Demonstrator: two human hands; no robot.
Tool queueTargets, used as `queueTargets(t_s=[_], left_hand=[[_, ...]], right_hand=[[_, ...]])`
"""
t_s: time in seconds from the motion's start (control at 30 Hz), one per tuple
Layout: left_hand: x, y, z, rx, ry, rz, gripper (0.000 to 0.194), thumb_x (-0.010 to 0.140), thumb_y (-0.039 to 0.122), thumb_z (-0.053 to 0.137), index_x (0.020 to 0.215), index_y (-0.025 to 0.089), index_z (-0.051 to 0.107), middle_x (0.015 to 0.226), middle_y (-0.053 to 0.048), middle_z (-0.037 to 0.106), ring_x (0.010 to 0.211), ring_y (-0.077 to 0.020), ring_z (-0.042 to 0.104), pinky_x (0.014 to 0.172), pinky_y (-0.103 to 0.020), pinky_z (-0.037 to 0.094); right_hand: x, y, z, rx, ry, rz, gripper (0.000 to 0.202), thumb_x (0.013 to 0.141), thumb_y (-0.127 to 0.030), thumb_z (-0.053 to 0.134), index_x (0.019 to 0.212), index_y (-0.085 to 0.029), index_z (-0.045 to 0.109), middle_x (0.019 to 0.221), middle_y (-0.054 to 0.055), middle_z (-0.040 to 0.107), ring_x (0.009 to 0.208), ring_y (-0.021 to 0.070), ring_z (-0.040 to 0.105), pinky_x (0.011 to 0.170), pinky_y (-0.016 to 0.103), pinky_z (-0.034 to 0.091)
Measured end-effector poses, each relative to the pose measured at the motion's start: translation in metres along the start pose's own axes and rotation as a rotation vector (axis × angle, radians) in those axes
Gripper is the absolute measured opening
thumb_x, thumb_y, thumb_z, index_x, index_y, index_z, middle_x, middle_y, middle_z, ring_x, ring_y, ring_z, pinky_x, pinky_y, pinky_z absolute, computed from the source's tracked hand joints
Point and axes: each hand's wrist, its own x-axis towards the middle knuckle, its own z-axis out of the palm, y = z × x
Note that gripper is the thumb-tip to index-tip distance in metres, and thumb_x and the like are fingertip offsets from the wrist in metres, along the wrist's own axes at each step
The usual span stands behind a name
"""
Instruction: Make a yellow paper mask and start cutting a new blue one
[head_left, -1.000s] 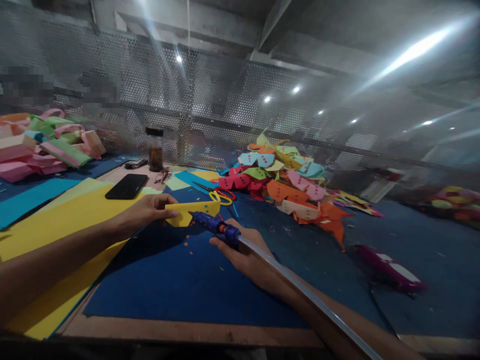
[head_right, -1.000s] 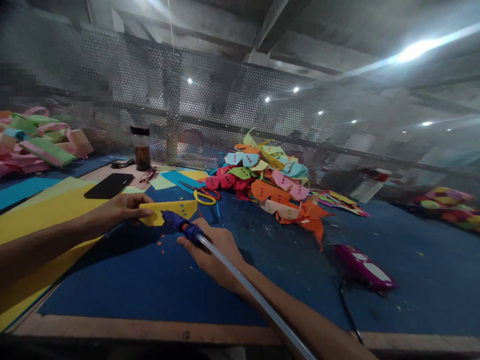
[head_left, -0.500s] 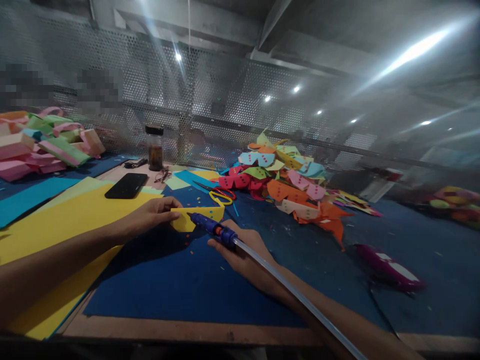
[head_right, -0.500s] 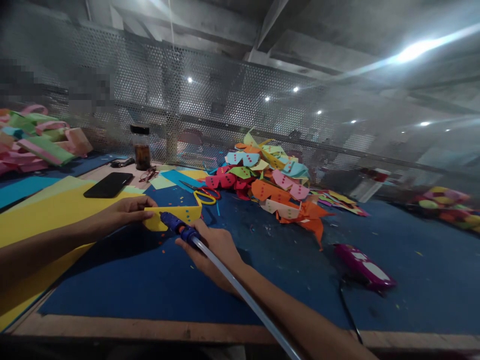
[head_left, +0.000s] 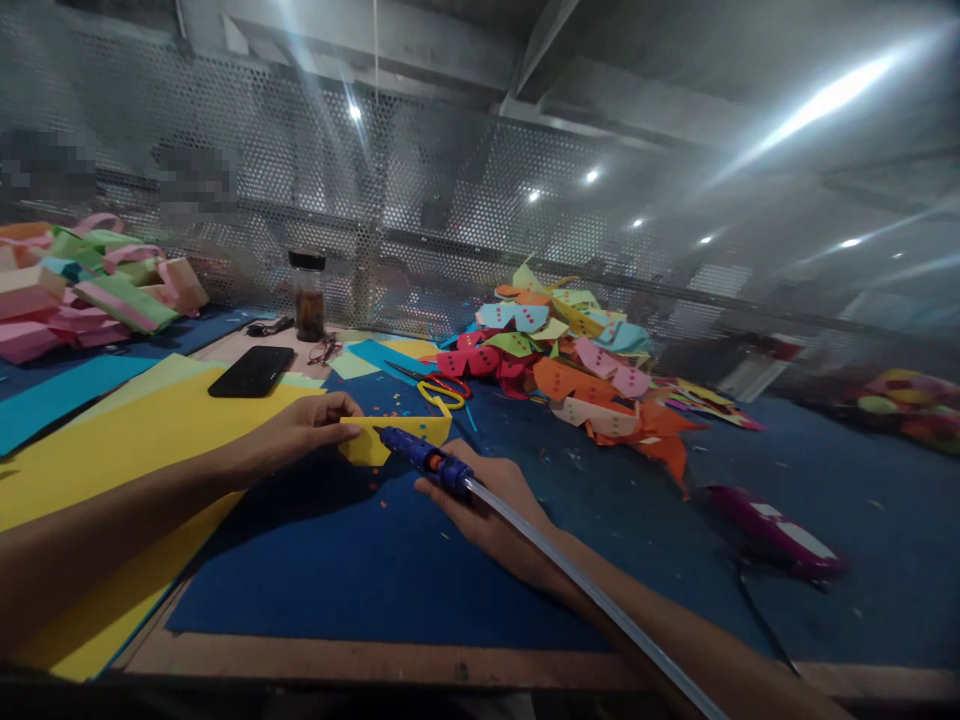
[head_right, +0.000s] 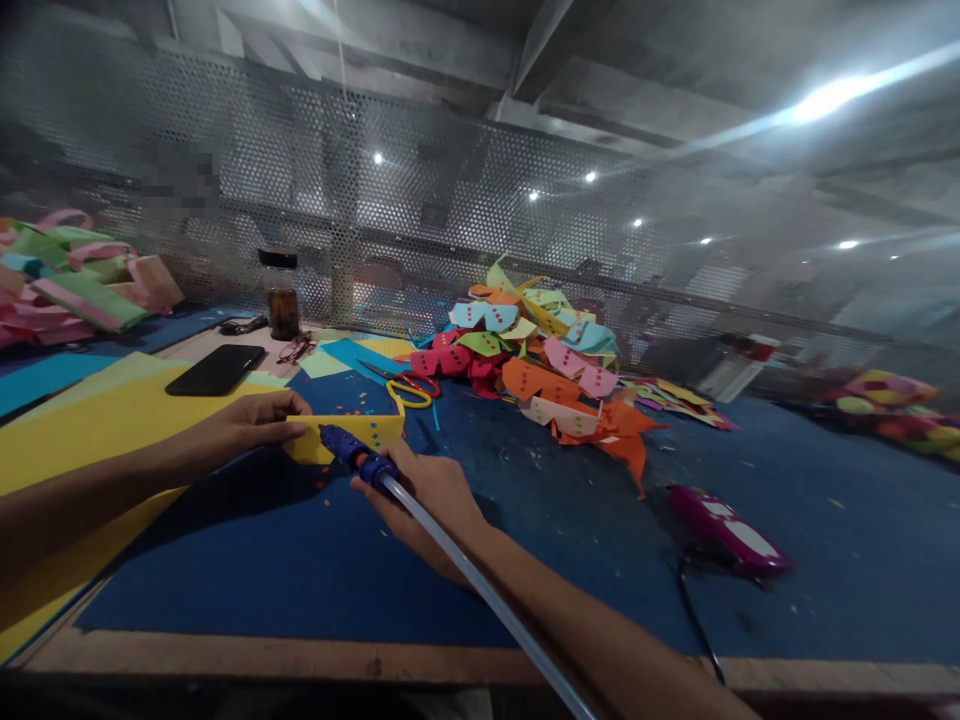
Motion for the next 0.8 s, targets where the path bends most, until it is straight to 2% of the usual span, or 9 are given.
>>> queueTargets(t_s=[0.47,0.8], left_hand=[[-0.0003,-0.0039,-0.0014,-0.063,-0.025,-0.011,0.032,0.082,0.047,0.070,0.093,0.019,0.060,0.081,-0.001,0.066,0.073,-0.0161,0.059,0.068,-0.029,0.042],[-0.0026,0.0054,0.0021,-0.091,-0.026,-0.013,0.025,0.080,0.041,0.070,0.089,0.019,0.061,0.080,-0.001,0.070,0.073,-0.0171,0.063,0.069,-0.029,0.044]], right_hand=[[0.0005,-0.0005,-0.0001,-0.051,-0.014,0.009,0.025,0.095,-0.045,0.057,0.093,-0.020,0.059,0.071,0.000,0.065,0.055,0.0127,0.052,0.054,0.023,0.031],[0.0017,0.0014,0.0009,-0.066,-0.014,0.010,0.024,0.095,-0.044,0.057,0.091,-0.020,0.059,0.073,0.001,0.066,0.058,0.0136,0.055,0.055,0.024,0.032]])
